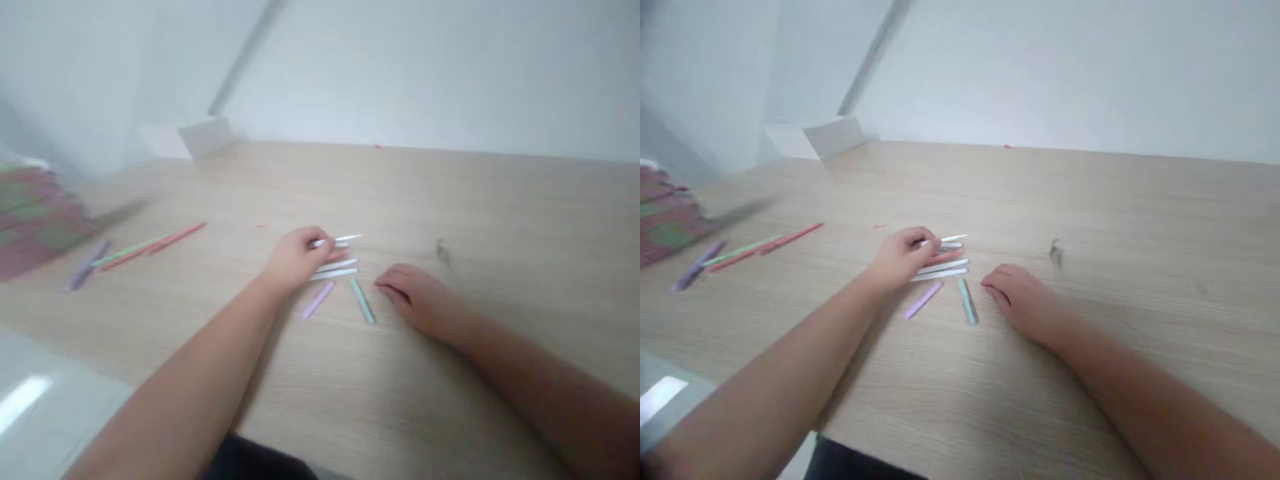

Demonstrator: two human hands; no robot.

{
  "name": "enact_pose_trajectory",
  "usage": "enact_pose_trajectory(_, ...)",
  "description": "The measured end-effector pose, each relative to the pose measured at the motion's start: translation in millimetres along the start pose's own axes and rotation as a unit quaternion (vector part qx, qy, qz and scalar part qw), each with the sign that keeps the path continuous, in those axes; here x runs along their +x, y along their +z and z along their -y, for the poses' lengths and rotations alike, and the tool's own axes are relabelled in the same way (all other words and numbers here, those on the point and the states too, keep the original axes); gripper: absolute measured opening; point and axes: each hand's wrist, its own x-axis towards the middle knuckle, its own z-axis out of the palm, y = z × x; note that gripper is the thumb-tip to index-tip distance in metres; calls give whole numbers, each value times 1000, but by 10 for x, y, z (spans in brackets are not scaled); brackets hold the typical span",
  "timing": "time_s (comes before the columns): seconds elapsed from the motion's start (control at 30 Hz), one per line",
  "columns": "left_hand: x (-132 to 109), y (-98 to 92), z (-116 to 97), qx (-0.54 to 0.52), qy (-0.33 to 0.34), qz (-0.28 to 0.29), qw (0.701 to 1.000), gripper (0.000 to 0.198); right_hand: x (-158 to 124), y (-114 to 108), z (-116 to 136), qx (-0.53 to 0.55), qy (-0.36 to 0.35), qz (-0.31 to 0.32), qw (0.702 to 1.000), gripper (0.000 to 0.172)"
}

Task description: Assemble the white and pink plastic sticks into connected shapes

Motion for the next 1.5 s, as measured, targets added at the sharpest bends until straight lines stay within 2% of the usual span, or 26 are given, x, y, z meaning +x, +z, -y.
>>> enact_pose_trajectory(0.2,53,23,54,-123,-76,-28,989,30,19,6,-44,8,-11,-4,1000,33)
enact_pose_trajectory(0.33,74,7,43,-174,-86,-46,980,31,7,8,-48,3,-13,-8,1000,35)
enact_pose_trajectory(0.43,81,-42,25,-163,-82,-51,982,30,5,16,-50,-8,-8,-15,1000,32)
enact_pose_trajectory(0.6,96,-114,14,-124,-88,-24,988,32,22,34,-73,-20,5,-19,1000,27)
enact_pose_trajectory(0.77,107,-99,40,-128,-115,-7,985,33,24,46,-86,-27,14,-39,999,26)
enact_pose_trajectory(0.87,111,-54,88,-125,-136,11,983,33,1,25,5,-29,-4,-50,998,30)
enact_pose_trajectory(0.93,113,-11,121,-105,-130,17,986,34,-23,7,122,-24,-38,-33,998,39)
enact_pose_trajectory(1.07,103,79,131,-117,-105,13,987,35,-60,0,354,-43,-113,52,991,54)
enact_pose_trajectory(1.23,89,135,44,-220,-127,10,967,32,-55,31,414,-64,-111,103,986,58)
enact_pose_trajectory(1.37,95,123,-42,-323,-181,9,929,28,-59,46,376,-66,-87,92,990,51)
enact_pose_trajectory(1.5,94,116,-93,-362,-183,-11,914,28,-68,69,341,-52,-72,66,994,50)
